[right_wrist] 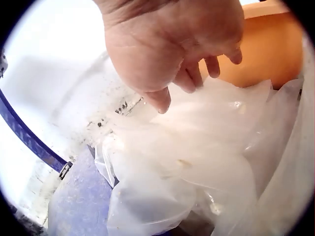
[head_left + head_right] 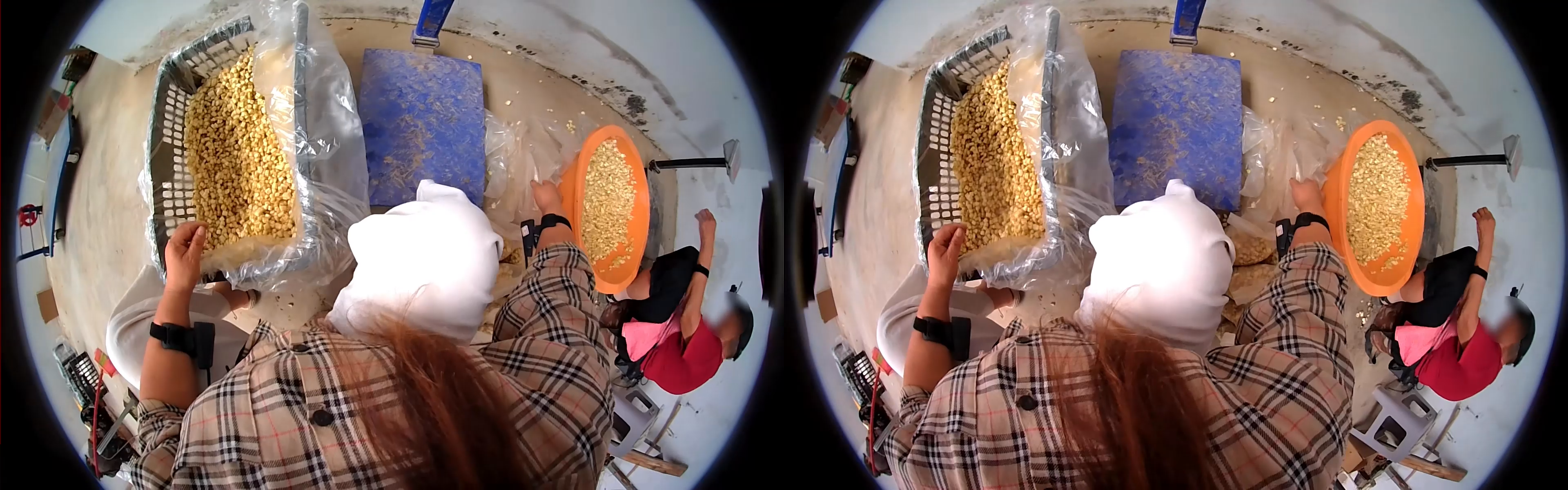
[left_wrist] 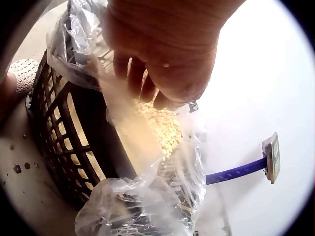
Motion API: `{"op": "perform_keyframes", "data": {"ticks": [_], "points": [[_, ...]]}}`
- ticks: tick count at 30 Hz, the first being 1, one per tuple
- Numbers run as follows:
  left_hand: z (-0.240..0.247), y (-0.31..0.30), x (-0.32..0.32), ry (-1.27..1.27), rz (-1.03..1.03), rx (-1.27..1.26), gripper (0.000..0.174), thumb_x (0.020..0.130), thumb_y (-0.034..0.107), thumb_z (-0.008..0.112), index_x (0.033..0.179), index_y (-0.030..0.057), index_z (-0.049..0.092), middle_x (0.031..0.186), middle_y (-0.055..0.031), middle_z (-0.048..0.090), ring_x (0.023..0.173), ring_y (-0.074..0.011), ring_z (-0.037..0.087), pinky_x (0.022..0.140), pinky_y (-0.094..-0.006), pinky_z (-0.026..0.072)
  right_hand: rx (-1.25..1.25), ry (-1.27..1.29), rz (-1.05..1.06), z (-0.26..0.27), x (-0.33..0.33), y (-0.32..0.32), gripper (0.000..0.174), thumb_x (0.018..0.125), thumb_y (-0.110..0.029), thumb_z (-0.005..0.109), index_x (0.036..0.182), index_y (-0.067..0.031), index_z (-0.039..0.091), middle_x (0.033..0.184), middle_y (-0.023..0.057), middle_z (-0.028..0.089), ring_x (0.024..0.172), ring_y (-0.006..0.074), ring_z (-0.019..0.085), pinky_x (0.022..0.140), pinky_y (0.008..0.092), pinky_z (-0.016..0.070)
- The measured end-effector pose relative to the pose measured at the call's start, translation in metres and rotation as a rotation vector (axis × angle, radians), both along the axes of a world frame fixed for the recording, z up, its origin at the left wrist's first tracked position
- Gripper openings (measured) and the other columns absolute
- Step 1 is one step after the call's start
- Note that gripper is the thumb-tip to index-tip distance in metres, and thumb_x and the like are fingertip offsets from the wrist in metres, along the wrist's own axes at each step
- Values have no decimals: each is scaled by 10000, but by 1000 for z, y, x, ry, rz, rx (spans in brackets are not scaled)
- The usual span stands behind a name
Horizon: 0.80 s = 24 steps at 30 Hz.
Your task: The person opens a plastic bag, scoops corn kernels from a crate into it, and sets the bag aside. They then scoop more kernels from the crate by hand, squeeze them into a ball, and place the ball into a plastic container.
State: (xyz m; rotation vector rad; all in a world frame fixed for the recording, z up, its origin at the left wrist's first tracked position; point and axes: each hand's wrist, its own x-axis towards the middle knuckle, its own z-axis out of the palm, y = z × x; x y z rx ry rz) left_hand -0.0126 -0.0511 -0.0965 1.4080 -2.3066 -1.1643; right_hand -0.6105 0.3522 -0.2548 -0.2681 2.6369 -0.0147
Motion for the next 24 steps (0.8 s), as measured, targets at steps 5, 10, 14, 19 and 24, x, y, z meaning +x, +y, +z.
{"op": "perform_keyframes", "data": {"ticks": [5,10,14,19,24], "points": [[6,4,-12,45,-64,-67,173,877,130,556,942,-22,606,819,-58,563,709,-102,514,640,-235,430,-182,149,-39,10,11,16,520,756,-343,573,1133,14,567,1148,224,555,1087,343,517,940,389,368],[7,3,-12,117,-109,-113,172,871,126,566,958,-17,609,834,-52,566,725,-103,525,651,-234,433,-330,419,-177,66,44,10,272,709,-144,637,933,10,631,922,178,644,876,276,617,752,333,472],[23,11,-24,170,-115,-84,166,864,112,575,979,-3,607,863,-37,566,757,-101,530,682,-233,436,-761,531,-260,81,50,18,159,723,-39,601,877,1,607,808,87,614,728,181,588,685,284,466],[42,26,-36,402,-170,-30,170,859,92,578,1005,7,591,866,-20,550,727,-86,506,665,-229,431,-1213,546,-141,152,63,-2,221,756,58,546,972,18,564,813,21,545,693,90,519,655,203,433],[67,37,-42,631,-172,58,189,845,72,598,1025,15,585,862,-7,562,724,-70,497,652,-213,426,-1496,309,117,270,122,-64,229,823,82,492,1042,26,525,870,35,542,776,101,535,735,240,472]]}}
